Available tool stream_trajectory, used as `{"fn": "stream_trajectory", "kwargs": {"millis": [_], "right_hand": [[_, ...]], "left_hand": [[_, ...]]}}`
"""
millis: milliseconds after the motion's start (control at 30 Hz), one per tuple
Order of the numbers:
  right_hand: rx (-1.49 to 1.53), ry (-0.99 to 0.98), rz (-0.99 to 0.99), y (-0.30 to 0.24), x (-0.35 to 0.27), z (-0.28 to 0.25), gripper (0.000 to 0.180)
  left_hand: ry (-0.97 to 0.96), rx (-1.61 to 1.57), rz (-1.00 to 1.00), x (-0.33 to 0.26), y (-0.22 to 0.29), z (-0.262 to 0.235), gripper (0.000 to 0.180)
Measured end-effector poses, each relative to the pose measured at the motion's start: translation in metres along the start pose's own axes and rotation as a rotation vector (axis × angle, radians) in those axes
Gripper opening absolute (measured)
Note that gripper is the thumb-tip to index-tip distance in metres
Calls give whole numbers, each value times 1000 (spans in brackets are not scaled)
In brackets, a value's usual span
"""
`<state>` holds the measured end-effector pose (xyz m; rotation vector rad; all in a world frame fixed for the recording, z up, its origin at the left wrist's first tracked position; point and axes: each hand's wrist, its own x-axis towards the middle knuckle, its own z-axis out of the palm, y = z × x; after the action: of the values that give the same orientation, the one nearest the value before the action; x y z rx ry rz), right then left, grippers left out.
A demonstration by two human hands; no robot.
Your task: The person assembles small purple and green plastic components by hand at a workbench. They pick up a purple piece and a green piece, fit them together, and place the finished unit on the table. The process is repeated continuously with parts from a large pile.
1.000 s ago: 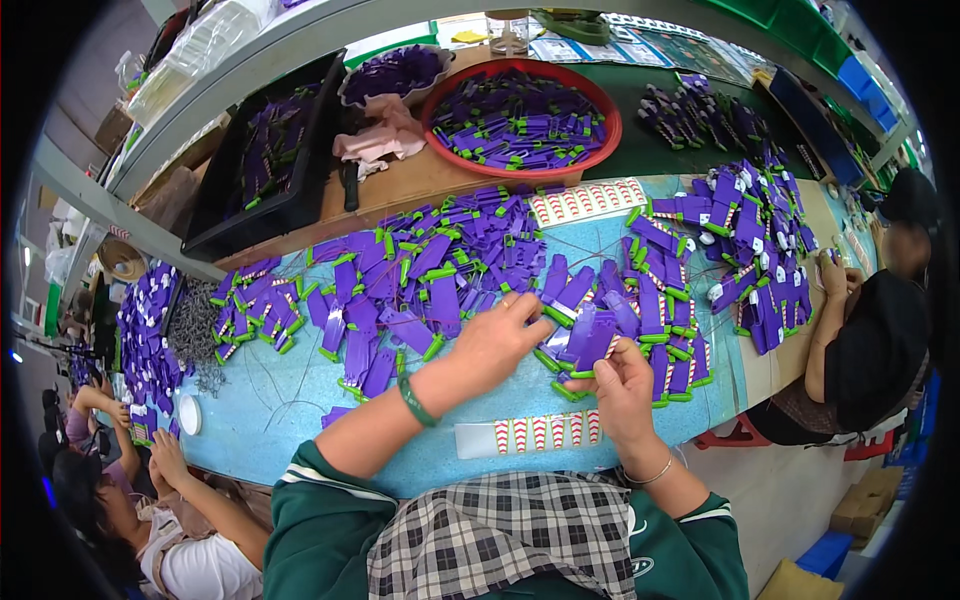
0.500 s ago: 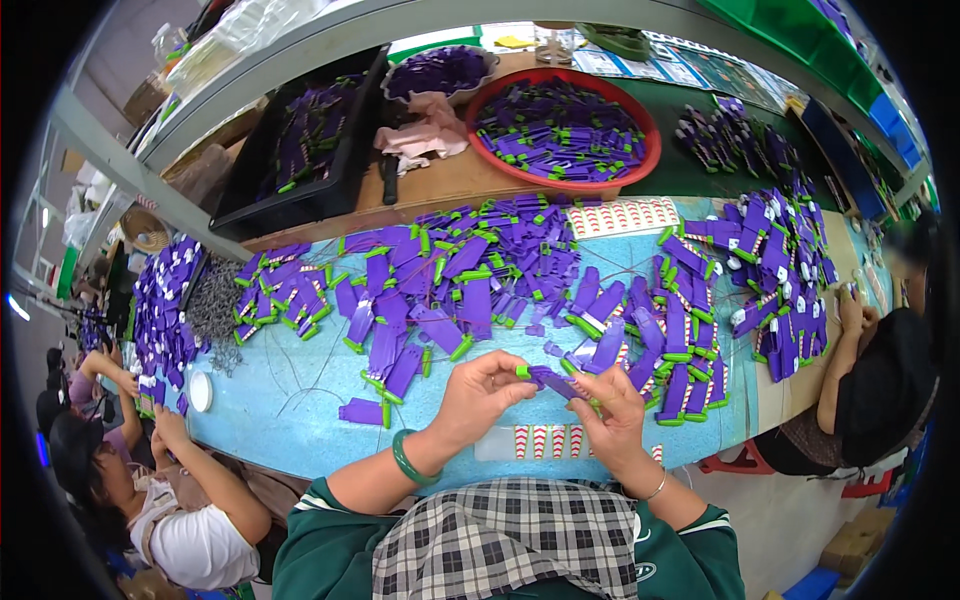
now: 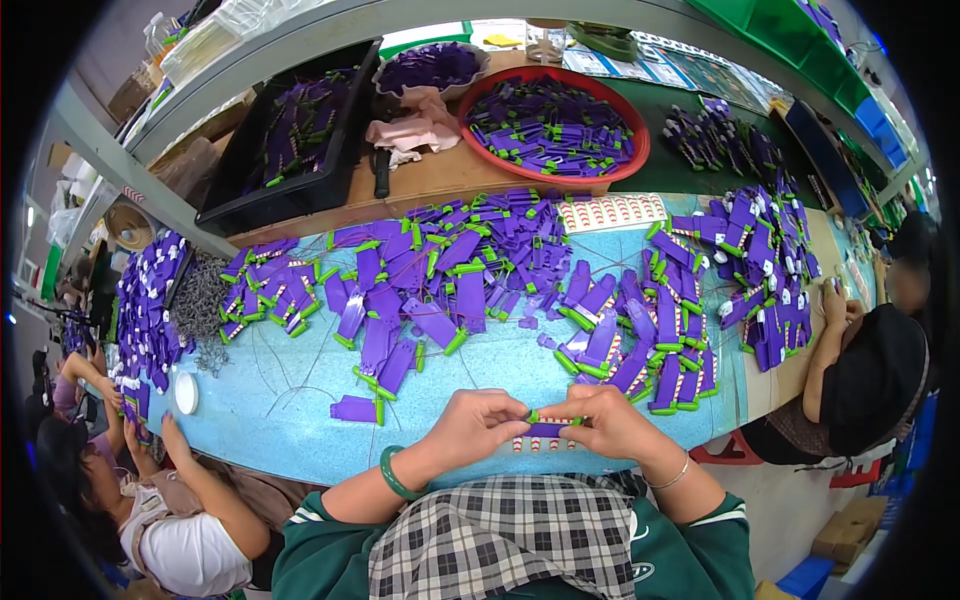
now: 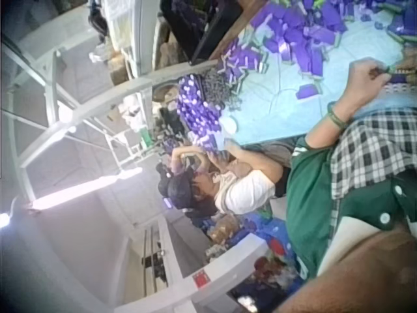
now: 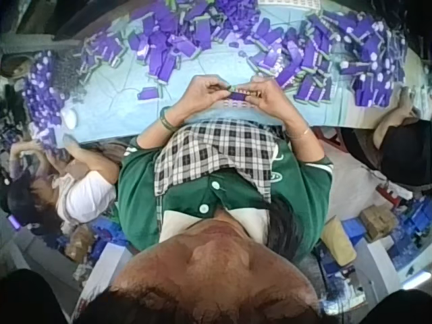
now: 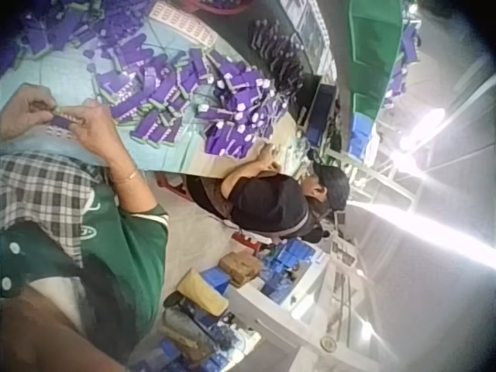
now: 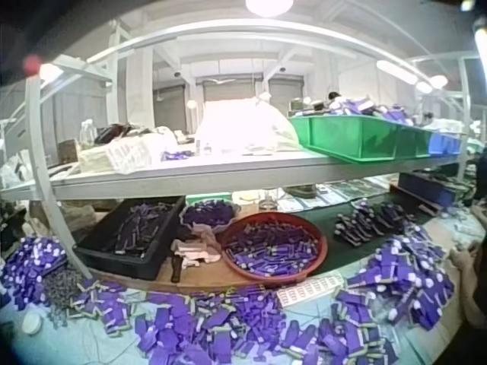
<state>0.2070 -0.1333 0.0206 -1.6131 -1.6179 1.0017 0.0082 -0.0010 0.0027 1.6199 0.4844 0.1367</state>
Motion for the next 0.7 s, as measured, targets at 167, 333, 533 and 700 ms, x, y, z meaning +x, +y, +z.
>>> {"fn": "stream_trajectory", "kwargs": {"millis": [167, 333, 533, 700], "right_hand": [[328, 248, 142, -6, 9, 18, 33], [432, 351, 38, -5, 12, 24, 26], [262, 150, 19, -11, 22, 13, 20], [593, 105, 199, -9, 27, 17, 24]], "left_hand": [[116, -268, -17, 1, 8, -11, 17], [171, -434, 60, -8, 6, -18, 15], [162, -211, 3, -5, 6, -18, 14], [71, -17, 27, 0, 9, -14, 14]]}}
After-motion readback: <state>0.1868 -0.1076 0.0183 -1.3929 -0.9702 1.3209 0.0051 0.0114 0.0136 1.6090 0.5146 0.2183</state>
